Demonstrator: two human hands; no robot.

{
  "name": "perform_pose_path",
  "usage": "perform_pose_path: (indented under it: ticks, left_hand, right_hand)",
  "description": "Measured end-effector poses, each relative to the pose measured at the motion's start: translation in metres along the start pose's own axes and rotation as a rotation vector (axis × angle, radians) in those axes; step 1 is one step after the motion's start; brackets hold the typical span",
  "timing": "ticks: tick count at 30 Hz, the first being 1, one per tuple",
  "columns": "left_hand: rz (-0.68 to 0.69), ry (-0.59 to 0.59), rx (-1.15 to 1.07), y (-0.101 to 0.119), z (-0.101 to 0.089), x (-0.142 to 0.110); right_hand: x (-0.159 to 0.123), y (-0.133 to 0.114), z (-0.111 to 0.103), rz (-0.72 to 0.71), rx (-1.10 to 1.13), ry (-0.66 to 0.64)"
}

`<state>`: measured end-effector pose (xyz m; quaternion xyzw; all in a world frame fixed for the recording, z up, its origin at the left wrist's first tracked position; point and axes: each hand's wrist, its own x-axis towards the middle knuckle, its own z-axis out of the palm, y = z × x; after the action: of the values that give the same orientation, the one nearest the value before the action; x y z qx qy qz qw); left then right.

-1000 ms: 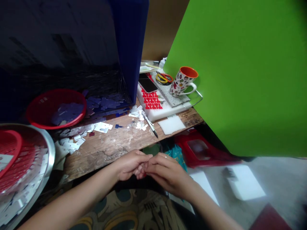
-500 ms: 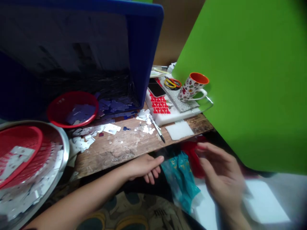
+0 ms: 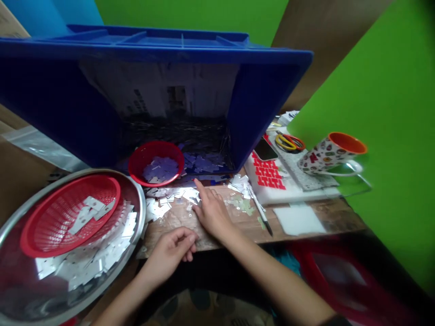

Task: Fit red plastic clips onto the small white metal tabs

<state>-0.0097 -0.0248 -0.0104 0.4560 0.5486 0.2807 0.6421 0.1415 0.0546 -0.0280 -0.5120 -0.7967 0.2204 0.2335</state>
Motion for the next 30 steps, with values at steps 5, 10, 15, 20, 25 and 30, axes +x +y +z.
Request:
perform_pose_path:
  ticks: [5, 10, 15, 20, 25, 30]
  left_hand:
    - [0.006, 0.132, -0.084, -0.017, -0.011, 0.004]
    - [0.239, 0.404, 0.062, -0.014, -0.013, 0.006]
    - [0.172, 0.138, 0.214, 0.007, -0.014, 0.015]
    - [-0.073, -0.095, -0.012, 0.014, -0.014, 0.022]
    - [-0.116, -0.087, -0.083, 0.012, -0.012, 0.018]
    - [-0.170, -0.110, -0.171, 0.009, -0.009, 0.015]
  right_hand:
    - [0.017, 0.002, 0.010, 0.038, 0.020, -0.071]
    - [0.004, 0.002, -0.018, 0.012, 0.330, -0.184]
    - [-0.010, -0.012, -0.053, 0.017, 0.543, -0.368]
    - [-0.019, -0.017, -0.071, -0.139, 0.373, -0.372]
    - [-0.029, -0.011, -0.068, -0.266, 0.217, -0.366]
    - [-0.032, -0.008, -0.064, -0.248, 0.237, -0.392]
